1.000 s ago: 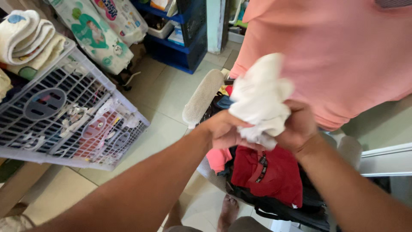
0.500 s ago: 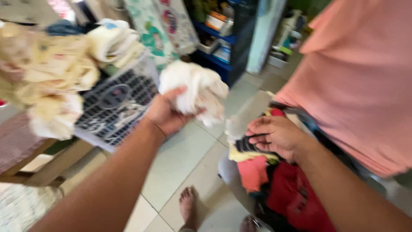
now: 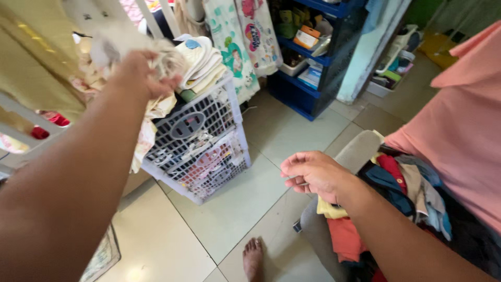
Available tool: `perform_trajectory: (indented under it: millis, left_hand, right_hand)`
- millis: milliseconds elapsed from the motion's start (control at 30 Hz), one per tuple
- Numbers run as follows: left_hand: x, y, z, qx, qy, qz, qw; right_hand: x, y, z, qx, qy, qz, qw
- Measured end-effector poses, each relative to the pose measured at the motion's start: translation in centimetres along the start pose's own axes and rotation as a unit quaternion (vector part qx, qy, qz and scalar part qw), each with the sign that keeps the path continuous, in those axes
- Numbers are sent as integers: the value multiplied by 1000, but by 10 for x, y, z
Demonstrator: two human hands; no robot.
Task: The person sorts various garments from a pile on a chair, holding them up to inspect them before stacking them and placing the stack into a closet shelf.
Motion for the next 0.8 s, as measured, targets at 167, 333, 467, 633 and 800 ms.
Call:
perform_trajectory:
  millis: [167,333,467,633,800]
  left_hand:
    - [-19,0,126,62,-177,-68,980]
    - [-77,72,276,123,-289,-6,949]
    - [-121,122,379,169,-353,38,919]
    - [-176,159,495,228,-390,81,888]
    - [-230,173,559,315,-417,106,846]
  right_hand:
    - [-1,-77,-52,38,10,-51,998]
    - [-17,-221,-134,84,17,-242,966]
    - [-70,-329,-228,99,83,-408,904]
    - [-72,-392,-313,146,127,-387,901]
    - [-59,-421,-273,-170,67,-472,862]
Point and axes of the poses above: each hand's wrist, its own x-axis towards the middle knuckle, its own y-axis out of the palm, z = x × y, the point moved 7 cm from there along x, towards the middle knuckle, and after that the axes turned 1 degree about -y, right-handed, at the moved point
